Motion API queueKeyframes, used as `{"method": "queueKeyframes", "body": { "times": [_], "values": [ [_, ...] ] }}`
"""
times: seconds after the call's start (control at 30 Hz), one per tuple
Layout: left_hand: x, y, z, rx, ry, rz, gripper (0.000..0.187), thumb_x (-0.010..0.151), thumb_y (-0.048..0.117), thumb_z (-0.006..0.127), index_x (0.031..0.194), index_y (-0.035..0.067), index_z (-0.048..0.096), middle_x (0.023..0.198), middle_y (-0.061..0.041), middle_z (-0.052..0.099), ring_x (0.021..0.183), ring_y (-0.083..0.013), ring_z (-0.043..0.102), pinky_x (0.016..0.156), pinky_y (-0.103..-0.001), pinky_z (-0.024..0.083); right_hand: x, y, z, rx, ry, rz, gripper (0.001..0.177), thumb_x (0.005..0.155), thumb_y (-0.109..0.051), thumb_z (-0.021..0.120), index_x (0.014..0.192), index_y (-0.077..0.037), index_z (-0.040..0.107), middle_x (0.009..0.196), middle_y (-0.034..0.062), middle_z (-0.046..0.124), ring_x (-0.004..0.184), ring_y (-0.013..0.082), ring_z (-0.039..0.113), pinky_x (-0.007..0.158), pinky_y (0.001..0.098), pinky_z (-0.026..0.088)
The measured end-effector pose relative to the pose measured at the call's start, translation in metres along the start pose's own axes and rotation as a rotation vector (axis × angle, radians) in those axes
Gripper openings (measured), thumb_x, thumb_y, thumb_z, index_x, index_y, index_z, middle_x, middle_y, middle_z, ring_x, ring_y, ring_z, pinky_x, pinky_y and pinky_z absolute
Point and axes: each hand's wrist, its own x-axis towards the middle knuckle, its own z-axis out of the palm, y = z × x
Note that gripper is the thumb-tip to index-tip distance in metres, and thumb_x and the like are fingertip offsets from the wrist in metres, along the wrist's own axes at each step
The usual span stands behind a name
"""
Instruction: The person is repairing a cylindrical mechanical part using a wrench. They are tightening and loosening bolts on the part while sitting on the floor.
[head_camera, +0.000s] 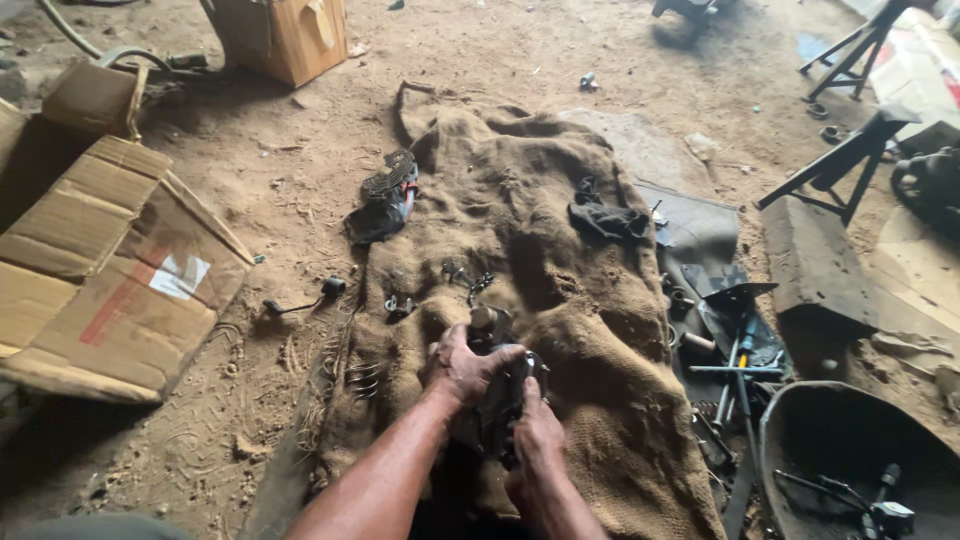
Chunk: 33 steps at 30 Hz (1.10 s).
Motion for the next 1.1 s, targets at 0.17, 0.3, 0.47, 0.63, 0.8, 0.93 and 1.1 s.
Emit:
{"method": "queueKeyframes", "body": {
  "times": [0.17, 0.3, 0.47, 0.63, 0.8, 0.93, 1.1],
  "values": [
    [0.05, -0.008, 0.012, 0.103, -0.098, 0.332, 0.082, 0.067, 0.06, 0.087, 0.131, 0.013, 0.064, 0.123, -0.011, 0.073, 0.109, -0.0245, 0.07, 0.092, -0.039, 0.058, 0.041, -0.005, -0.002, 0.177, -0.227, 0.243, 0.05, 0.1, -0.059, 0.054, 0.082, -0.013, 0.059, 0.061, 0.0005, 0.053, 0.049, 0.0168, 0.048, 0.045, 0.0343, 0.043],
    [0.077, 0.005, 0.016, -0.469, -0.144, -0.009, 0.074, 0.072, 0.048, 0.086, 0.128, 0.004, 0.065, 0.118, -0.013, 0.076, 0.104, -0.0234, 0.071, 0.09, -0.037, 0.057, 0.07, -0.003, -0.011, 0.708, -0.608, 0.283, 0.032, 0.107, -0.039, 0.049, 0.094, -0.012, 0.06, 0.07, 0.0003, 0.056, 0.055, 0.0146, 0.052, 0.049, 0.0299, 0.044],
    [0.051, 0.018, -0.009, -0.343, -0.087, 0.044, 0.073, 0.077, 0.047, 0.087, 0.13, 0.005, 0.06, 0.119, -0.013, 0.073, 0.107, -0.0227, 0.068, 0.091, -0.037, 0.056, 0.077, -0.013, -0.028, 0.631, -0.451, 0.25, 0.022, 0.108, -0.029, 0.051, 0.094, -0.016, 0.061, 0.069, -0.0052, 0.055, 0.049, 0.0072, 0.046, 0.044, 0.0224, 0.04],
    [-0.003, 0.02, -0.021, -0.113, 0.007, -0.239, 0.077, 0.085, 0.053, 0.074, 0.144, 0.011, 0.05, 0.137, -0.014, 0.058, 0.118, -0.0315, 0.061, 0.095, -0.048, 0.051, 0.065, -0.03, -0.043, 0.366, -0.222, 0.163, 0.023, 0.104, -0.031, 0.053, 0.099, -0.011, 0.063, 0.068, -0.0028, 0.053, 0.05, 0.011, 0.048, 0.044, 0.0282, 0.042],
    [-0.017, -0.011, -0.018, -0.198, 0.098, -0.116, 0.091, 0.068, 0.038, 0.087, 0.146, 0.007, 0.051, 0.14, -0.015, 0.062, 0.125, -0.0275, 0.064, 0.105, -0.037, 0.052, 0.064, 0.018, -0.039, 0.042, 0.067, -0.078, 0.035, 0.097, -0.035, 0.064, 0.11, -0.003, 0.066, 0.072, 0.0069, 0.06, 0.053, 0.0176, 0.054, 0.044, 0.0344, 0.042],
    [-0.008, 0.0, -0.02, -0.026, 0.055, -0.101, 0.092, 0.064, 0.038, 0.09, 0.145, 0.01, 0.055, 0.143, -0.015, 0.059, 0.125, -0.0275, 0.062, 0.105, -0.037, 0.051, 0.07, 0.043, -0.014, 0.013, -0.041, -0.145, 0.051, 0.086, -0.043, 0.079, 0.113, -0.002, 0.065, 0.076, 0.0028, 0.069, 0.058, 0.0116, 0.06, 0.048, 0.0286, 0.049],
    [0.002, 0.054, -0.025, 0.159, -0.11, -0.257, 0.09, 0.069, 0.054, 0.08, 0.15, 0.026, 0.052, 0.145, -0.009, 0.058, 0.122, -0.0272, 0.066, 0.101, -0.046, 0.056, 0.047, 0.032, -0.027, 0.253, -0.166, 0.169, 0.051, 0.085, -0.052, 0.08, 0.101, -0.007, 0.066, 0.067, 0.0018, 0.053, 0.046, 0.0147, 0.046, 0.038, 0.0318, 0.034]
  ]
}}
